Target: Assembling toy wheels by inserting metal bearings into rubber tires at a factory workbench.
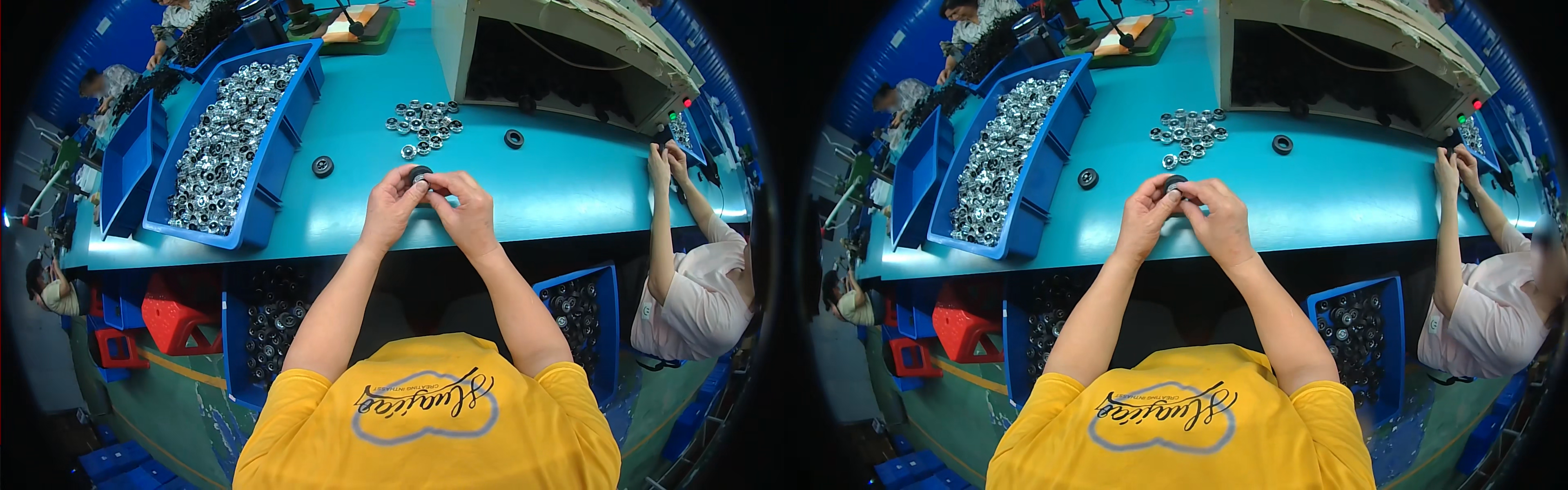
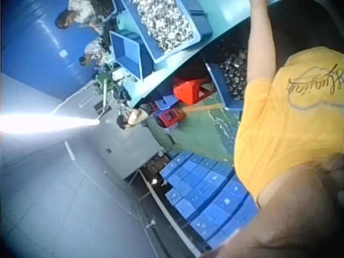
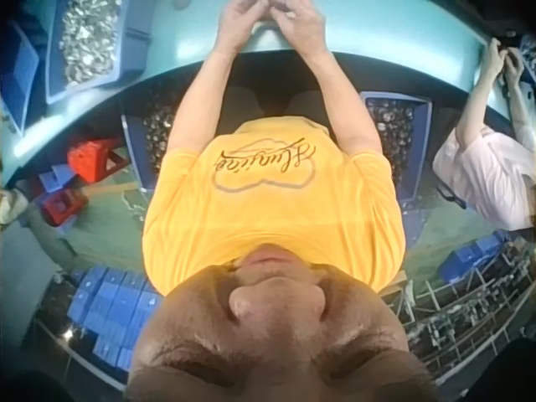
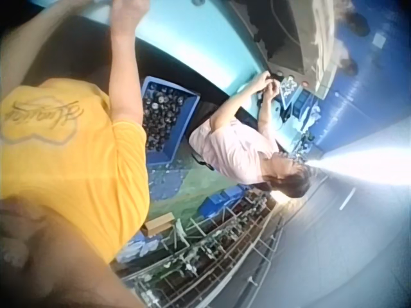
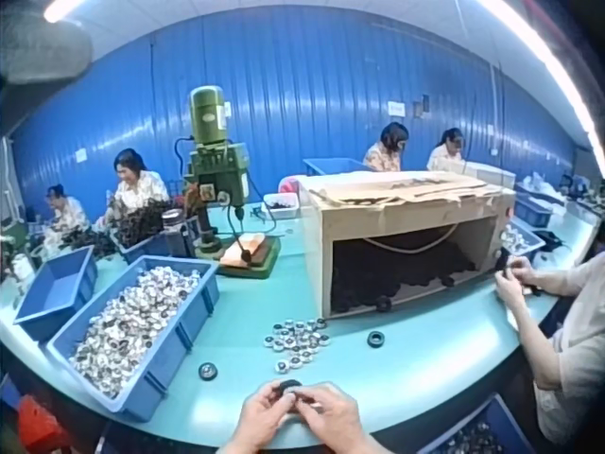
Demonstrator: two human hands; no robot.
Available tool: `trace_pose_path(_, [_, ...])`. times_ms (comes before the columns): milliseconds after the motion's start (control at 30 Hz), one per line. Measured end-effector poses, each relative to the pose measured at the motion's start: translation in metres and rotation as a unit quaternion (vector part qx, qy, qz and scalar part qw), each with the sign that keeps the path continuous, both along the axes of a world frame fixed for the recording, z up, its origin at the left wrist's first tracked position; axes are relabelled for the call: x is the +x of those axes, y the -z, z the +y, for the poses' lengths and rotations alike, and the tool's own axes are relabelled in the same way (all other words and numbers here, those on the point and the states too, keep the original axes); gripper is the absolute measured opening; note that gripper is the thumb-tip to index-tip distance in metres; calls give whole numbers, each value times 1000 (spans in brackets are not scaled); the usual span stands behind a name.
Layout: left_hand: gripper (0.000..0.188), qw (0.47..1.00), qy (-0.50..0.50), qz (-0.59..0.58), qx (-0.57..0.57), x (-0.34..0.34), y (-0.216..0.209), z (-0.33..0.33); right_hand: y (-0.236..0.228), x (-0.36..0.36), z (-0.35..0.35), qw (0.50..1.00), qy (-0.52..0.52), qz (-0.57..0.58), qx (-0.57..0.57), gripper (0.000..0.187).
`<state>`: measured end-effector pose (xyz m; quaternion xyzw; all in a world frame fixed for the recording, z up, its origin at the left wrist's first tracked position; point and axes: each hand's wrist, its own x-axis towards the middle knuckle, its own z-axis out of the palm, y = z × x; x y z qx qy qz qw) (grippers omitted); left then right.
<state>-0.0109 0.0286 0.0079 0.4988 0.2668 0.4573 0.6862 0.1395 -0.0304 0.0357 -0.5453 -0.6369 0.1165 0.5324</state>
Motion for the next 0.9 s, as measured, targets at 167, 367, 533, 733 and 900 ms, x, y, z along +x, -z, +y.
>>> trace_pose_path(167, [33,999,12,-14,-28,1,-1,-1,15,5,6,927,-74,344,-131,39])
trace_pose_path(367, [35,1000,15,5,5,-1,0,-2,3,11,6,912,-101,341,-203,39])
trace_pose_path(533, [27,1000,8,30,-2,3,-3,-6,15,20,10,907,-112,342,-219,31])
trace_pose_path(733, [26,998,-33,52,6,5,1,-8,20,15,12,924,-89,310,-208,28])
trace_pose_path(900, [31,990,-64,98,76,7,6,-9,24,15,13,932,-60,296,-202,26])
